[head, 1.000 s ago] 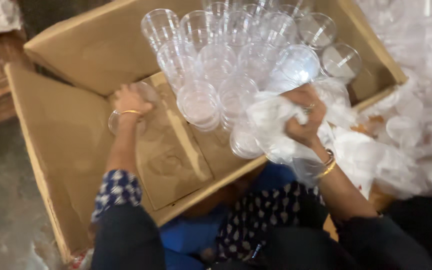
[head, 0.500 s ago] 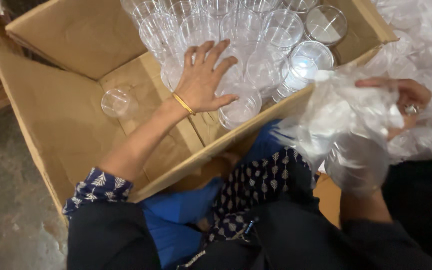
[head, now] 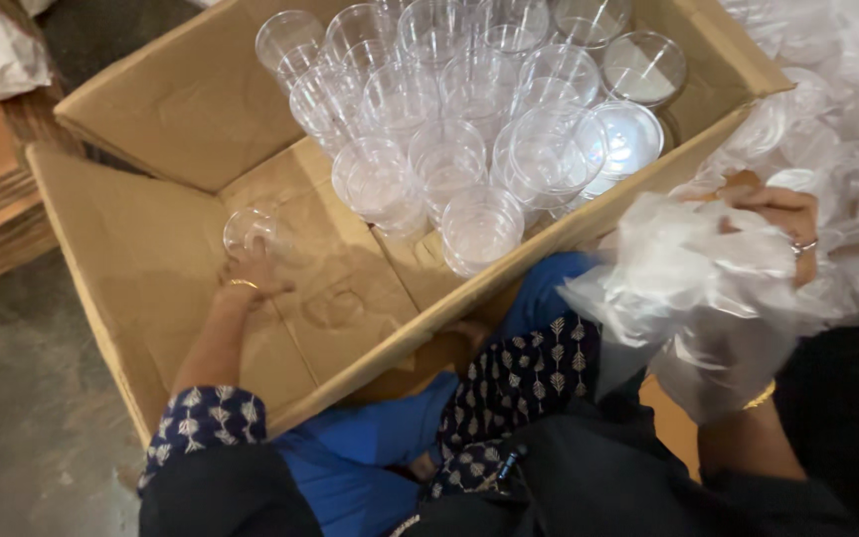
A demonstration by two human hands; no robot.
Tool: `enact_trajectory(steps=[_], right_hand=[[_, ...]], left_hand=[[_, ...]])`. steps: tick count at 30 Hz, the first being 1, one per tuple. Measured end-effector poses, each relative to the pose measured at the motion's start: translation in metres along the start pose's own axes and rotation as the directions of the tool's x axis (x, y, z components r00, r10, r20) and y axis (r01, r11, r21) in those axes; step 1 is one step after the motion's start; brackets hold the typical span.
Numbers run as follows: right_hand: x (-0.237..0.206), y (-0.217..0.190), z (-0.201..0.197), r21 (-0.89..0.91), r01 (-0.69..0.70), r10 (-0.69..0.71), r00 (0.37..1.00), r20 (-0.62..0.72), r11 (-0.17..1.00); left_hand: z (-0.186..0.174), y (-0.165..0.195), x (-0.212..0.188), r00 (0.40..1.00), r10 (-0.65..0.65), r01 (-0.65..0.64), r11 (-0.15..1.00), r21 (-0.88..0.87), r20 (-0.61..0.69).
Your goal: The person sits on the floor in front of an open cardboard box of clear plastic cups. They open a poly bag, place cups into it one at a time, gather and twist the bag closed, and set the filled bag beside the box, repeating the cycle.
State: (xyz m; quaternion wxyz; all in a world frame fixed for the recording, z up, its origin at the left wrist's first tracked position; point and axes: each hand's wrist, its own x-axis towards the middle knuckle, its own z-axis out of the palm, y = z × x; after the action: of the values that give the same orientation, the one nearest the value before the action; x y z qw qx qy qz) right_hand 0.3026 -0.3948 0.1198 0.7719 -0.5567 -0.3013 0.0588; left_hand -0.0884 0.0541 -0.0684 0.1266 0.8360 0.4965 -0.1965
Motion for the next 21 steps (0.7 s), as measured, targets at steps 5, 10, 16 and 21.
enact_trajectory(steps=[5, 10, 16, 21], right_hand=[[0.007, 0.005, 0.011, 0.026, -0.026, 0.025, 0.999, 0.032, 0.999], [-0.010, -0.021, 0.017, 0.065, -0.148, 0.143, 0.986, 0.083, 0.987], [-0.027, -0.005, 0.013, -0.082, -0.019, 0.031, 0.988, 0.152, 0.996], [-0.005, 0.040, -0.002, -0.057, 0.156, -0.136, 0.958, 0.253, 0.986]], left_hand=[[0.001, 0.003, 0.006, 0.999, 0.038, -0.029, 0.958, 0.284, -0.024], [-0.031, 0.016, 0.014, 0.969, 0.230, -0.182, 0.911, 0.370, -0.091], [-0.021, 0.020, 0.012, 0.998, 0.021, -0.021, 1.000, -0.002, 0.053], [-0.026, 0.000, 0.001, 0.999, 0.049, -0.049, 0.998, 0.027, 0.011]])
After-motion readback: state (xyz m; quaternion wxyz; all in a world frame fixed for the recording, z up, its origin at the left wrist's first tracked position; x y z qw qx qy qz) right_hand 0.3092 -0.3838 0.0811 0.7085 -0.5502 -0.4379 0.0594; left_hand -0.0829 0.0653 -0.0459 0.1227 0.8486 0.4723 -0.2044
